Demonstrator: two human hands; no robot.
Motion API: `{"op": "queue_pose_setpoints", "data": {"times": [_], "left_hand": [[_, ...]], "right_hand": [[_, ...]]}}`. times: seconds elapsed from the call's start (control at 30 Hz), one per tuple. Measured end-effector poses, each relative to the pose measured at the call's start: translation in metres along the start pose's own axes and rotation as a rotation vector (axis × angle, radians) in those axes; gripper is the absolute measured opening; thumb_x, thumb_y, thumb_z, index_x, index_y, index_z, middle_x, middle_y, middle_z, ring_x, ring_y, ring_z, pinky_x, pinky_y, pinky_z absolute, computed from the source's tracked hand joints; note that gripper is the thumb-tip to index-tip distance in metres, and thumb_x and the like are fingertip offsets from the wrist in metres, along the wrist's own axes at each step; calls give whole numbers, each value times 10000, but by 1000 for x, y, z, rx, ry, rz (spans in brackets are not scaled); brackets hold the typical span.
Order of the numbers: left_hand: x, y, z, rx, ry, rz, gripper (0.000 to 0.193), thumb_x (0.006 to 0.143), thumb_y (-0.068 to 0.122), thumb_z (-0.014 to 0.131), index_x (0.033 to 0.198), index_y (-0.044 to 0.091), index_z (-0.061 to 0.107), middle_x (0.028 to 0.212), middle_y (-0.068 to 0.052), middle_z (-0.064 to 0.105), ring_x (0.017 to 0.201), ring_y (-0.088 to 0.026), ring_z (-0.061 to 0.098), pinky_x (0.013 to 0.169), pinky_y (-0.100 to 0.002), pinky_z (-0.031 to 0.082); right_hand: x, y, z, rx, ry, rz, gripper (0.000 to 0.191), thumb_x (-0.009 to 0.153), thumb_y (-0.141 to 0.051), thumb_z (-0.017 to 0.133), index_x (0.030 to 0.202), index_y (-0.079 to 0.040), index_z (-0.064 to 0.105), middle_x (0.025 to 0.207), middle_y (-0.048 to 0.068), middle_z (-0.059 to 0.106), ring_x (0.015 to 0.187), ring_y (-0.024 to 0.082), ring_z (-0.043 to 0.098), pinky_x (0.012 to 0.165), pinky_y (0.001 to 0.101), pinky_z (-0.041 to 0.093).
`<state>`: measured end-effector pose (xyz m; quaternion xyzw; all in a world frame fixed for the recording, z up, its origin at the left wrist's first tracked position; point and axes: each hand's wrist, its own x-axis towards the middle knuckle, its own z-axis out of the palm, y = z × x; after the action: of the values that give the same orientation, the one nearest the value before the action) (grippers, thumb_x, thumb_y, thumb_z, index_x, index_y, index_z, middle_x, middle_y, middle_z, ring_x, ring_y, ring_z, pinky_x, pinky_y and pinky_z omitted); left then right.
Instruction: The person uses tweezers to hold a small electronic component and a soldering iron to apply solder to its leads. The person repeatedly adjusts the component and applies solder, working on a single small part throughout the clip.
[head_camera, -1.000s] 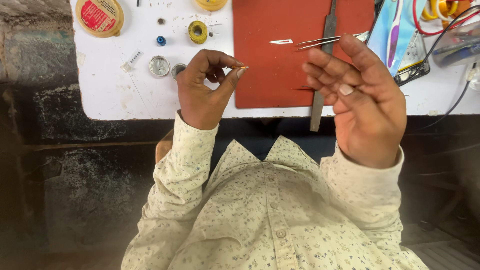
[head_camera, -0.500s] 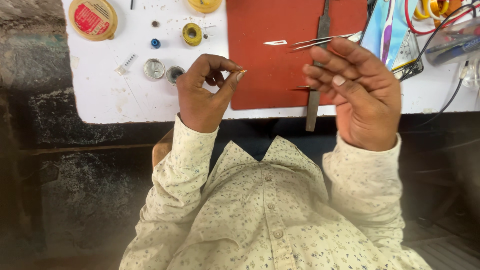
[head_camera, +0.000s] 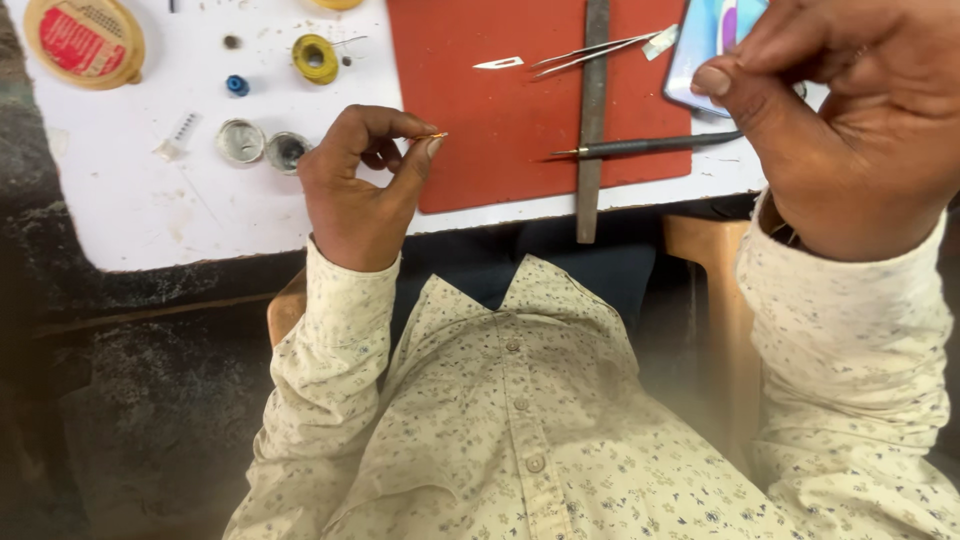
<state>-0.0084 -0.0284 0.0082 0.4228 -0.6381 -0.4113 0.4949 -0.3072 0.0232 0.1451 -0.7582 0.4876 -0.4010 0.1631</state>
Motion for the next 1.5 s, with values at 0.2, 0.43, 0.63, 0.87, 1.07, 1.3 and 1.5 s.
{"op": "queue_pose_setpoints", "data": {"times": [0.2, 0.43, 0.63, 0.87, 1.07, 1.3, 1.5], "left_hand": [[2, -4, 11, -51, -34, -56, 144, 968, 16, 801, 1009, 55, 669, 962, -16, 758, 781, -64, 617, 723, -220, 511], [3, -12, 24, -42, -50, -93, 148, 961, 6, 803, 1002, 53, 669, 950, -22, 763, 778, -59, 602, 715, -213, 501], [3, -15, 31, -24, -62, -120, 145, 964, 5, 802, 1004, 50, 670, 944, -25, 760, 773, -60, 594, 703, -209, 501], [1, -17, 36, -14, -70, -114, 149, 969, 3, 806, 1016, 47, 672, 939, -27, 755, 777, -61, 599, 722, -214, 513], [-1, -17, 39, -1, -73, -92, 154, 976, -5, 803, 1022, 46, 665, 947, -23, 752, 790, -57, 606, 731, -210, 517], [-3, -18, 44, 22, -73, -105, 161, 949, -22, 808, 996, 45, 670, 924, -20, 753, 739, -40, 567, 670, -191, 474], [-7, -13, 48, 46, -72, -68, 158, 952, -27, 799, 993, 41, 662, 928, -17, 752, 745, -43, 576, 682, -192, 488]], "right_hand": [[7, 12, -23, -331, -165, -186, 174, 1021, 169, 733, 1162, 126, 639, 1171, 232, 685, 1085, 293, 705, 974, 337, 597], [-23, 26, -19, -137, -65, 147, 202, 1061, 145, 682, 1246, 65, 662, 1260, 197, 693, 1163, 241, 679, 1051, 306, 594], [-46, 38, -20, -210, -47, 144, 254, 979, 122, 729, 1219, 68, 662, 1298, 207, 660, 1237, 296, 670, 1095, 353, 560], [-83, 87, 20, -553, -136, 45, 272, 933, -12, 831, 1193, -41, 756, 1174, 76, 704, 1063, 274, 647, 955, 408, 522], [-95, 112, 3, -498, 13, 27, 149, 1022, -12, 739, 1166, 20, 719, 1125, 116, 657, 1033, 263, 629, 889, 371, 530], [-107, 113, -31, -448, 143, 6, 144, 1073, -10, 707, 1183, 84, 716, 1120, 167, 634, 1042, 262, 607, 825, 308, 569], [-117, 123, -8, -466, 143, 78, 155, 1006, -1, 715, 1155, 33, 734, 1111, 126, 651, 1054, 275, 615, 916, 393, 512]]}}
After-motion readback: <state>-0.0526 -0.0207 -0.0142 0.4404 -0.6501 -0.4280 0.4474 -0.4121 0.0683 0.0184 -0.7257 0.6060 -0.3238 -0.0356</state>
